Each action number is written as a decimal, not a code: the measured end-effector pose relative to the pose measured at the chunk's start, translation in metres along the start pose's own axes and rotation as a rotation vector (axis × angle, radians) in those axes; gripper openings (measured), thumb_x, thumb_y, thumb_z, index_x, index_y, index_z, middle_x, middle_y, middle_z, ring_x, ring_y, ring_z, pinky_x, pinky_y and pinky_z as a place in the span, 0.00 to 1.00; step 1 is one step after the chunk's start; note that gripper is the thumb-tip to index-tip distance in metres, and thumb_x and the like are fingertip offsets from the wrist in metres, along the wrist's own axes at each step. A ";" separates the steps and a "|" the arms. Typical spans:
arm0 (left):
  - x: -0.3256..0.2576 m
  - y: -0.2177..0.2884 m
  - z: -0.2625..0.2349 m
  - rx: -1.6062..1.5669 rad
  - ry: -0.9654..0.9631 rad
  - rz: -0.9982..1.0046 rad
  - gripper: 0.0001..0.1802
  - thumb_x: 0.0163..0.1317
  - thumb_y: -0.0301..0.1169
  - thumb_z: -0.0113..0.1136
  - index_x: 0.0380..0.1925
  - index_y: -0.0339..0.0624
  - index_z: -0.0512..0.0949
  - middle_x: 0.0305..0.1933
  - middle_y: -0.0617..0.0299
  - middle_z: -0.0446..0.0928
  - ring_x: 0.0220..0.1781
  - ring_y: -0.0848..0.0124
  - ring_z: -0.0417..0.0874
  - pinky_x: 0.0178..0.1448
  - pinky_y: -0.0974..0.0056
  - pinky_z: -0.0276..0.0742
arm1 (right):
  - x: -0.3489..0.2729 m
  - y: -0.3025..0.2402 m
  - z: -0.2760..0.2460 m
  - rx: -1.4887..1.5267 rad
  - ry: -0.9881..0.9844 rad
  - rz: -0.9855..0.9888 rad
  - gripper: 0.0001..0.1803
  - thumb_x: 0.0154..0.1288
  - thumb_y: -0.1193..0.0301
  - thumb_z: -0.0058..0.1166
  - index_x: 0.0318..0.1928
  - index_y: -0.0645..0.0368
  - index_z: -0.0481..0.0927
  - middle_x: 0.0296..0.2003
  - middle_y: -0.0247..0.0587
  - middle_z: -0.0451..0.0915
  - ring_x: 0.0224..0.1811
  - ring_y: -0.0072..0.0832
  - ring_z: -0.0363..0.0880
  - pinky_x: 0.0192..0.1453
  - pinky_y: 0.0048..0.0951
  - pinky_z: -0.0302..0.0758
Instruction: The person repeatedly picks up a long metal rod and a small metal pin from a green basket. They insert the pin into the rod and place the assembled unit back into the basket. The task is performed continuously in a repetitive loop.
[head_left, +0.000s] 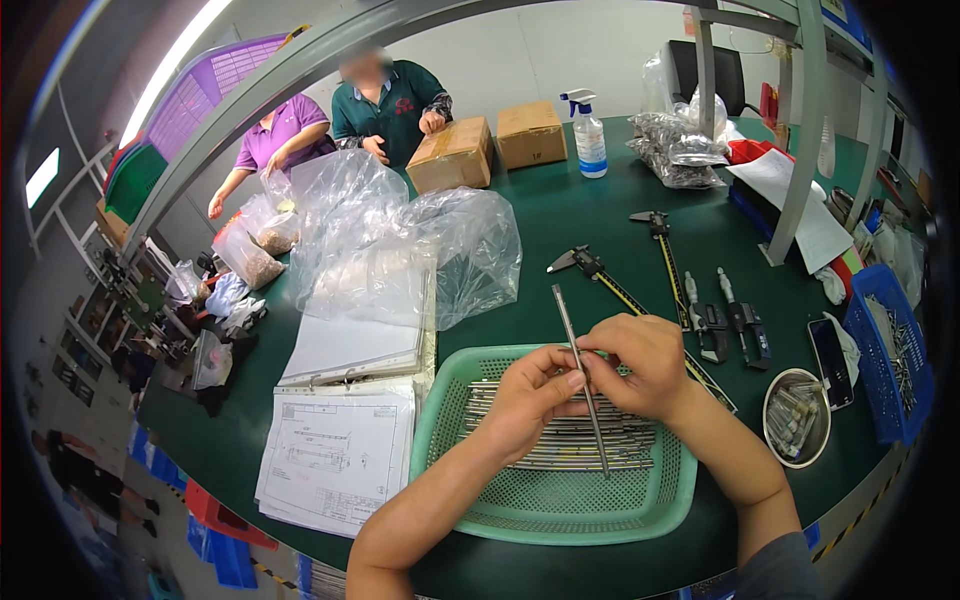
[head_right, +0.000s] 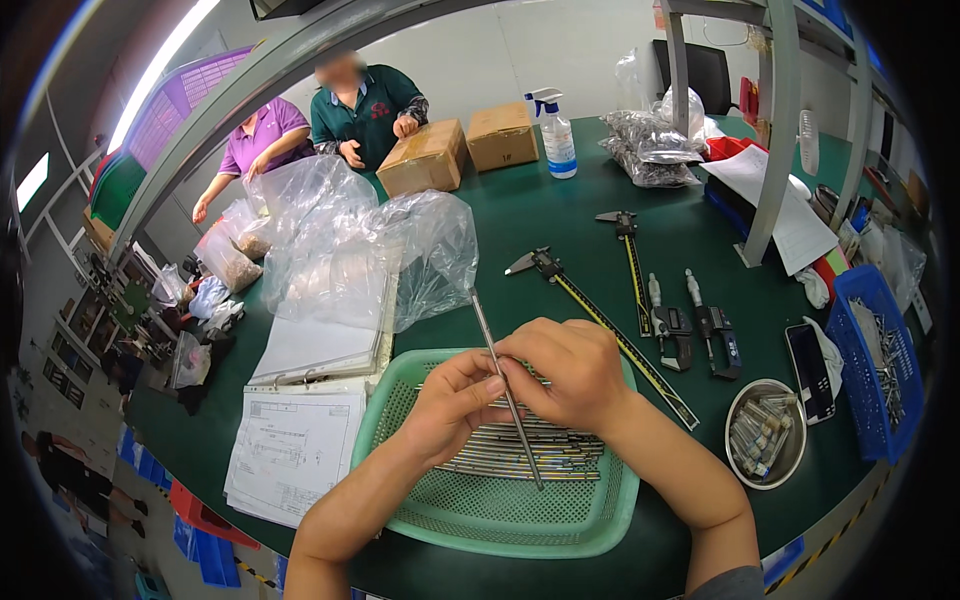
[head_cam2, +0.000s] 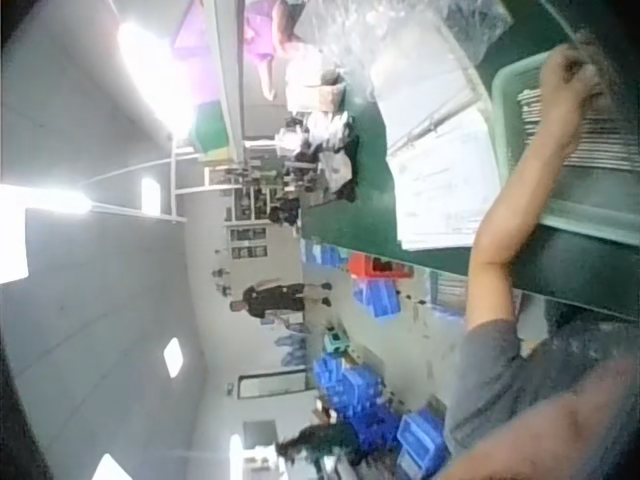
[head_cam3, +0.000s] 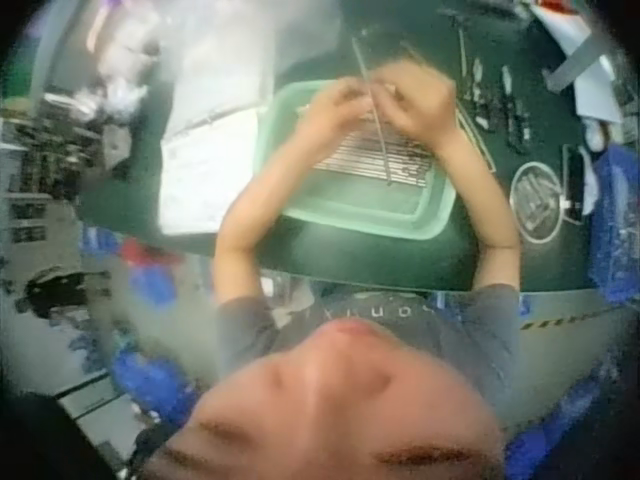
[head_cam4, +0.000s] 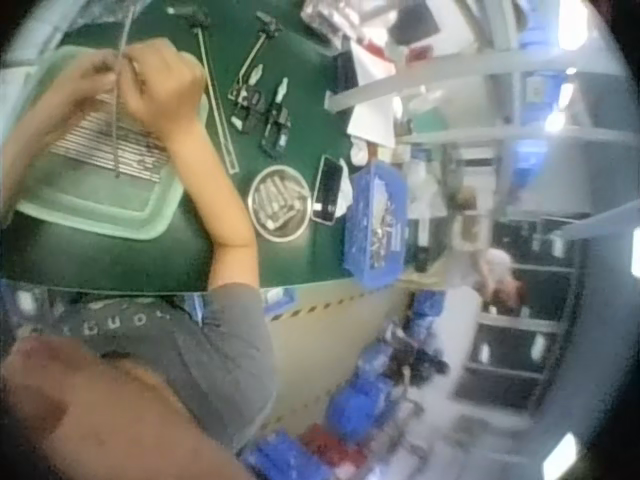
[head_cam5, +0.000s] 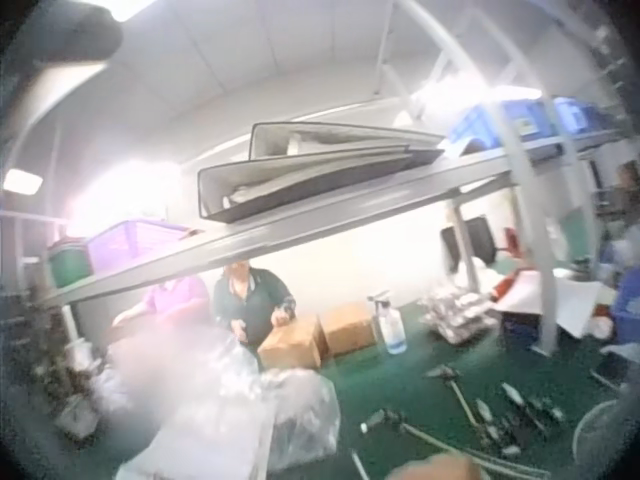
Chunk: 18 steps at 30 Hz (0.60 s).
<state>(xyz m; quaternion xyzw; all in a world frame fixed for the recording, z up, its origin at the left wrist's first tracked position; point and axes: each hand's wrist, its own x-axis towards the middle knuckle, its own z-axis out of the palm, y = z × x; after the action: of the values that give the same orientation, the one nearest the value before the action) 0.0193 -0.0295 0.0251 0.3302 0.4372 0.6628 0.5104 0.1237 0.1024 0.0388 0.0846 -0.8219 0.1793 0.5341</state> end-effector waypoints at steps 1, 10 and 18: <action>0.000 -0.001 0.000 -0.003 0.002 -0.009 0.08 0.61 0.29 0.53 0.39 0.39 0.71 0.41 0.61 0.73 0.44 0.72 0.77 0.47 0.63 0.80 | -0.001 0.001 0.001 -0.009 0.005 0.008 0.07 0.43 0.78 0.57 0.27 0.58 0.78 0.21 0.34 0.77 0.17 0.26 0.74 0.19 0.23 0.64; 0.000 0.000 -0.003 0.034 0.067 0.021 0.07 0.61 0.27 0.52 0.39 0.40 0.70 0.39 0.62 0.73 0.43 0.73 0.77 0.46 0.63 0.80 | -0.001 -0.003 -0.001 -0.020 0.162 0.012 0.08 0.41 0.80 0.57 0.26 0.58 0.76 0.19 0.34 0.76 0.14 0.25 0.70 0.18 0.24 0.63; 0.001 0.007 -0.010 -0.150 0.146 0.099 0.07 0.62 0.26 0.51 0.40 0.39 0.69 0.37 0.63 0.72 0.41 0.74 0.77 0.44 0.67 0.80 | 0.000 -0.001 -0.003 0.016 0.044 -0.025 0.05 0.43 0.78 0.56 0.25 0.58 0.75 0.19 0.34 0.75 0.14 0.25 0.69 0.18 0.24 0.62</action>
<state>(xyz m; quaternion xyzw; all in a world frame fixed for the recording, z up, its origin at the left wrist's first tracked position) 0.0074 -0.0315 0.0271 0.2634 0.4054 0.7403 0.4671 0.1261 0.1025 0.0401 0.0952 -0.8074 0.1812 0.5533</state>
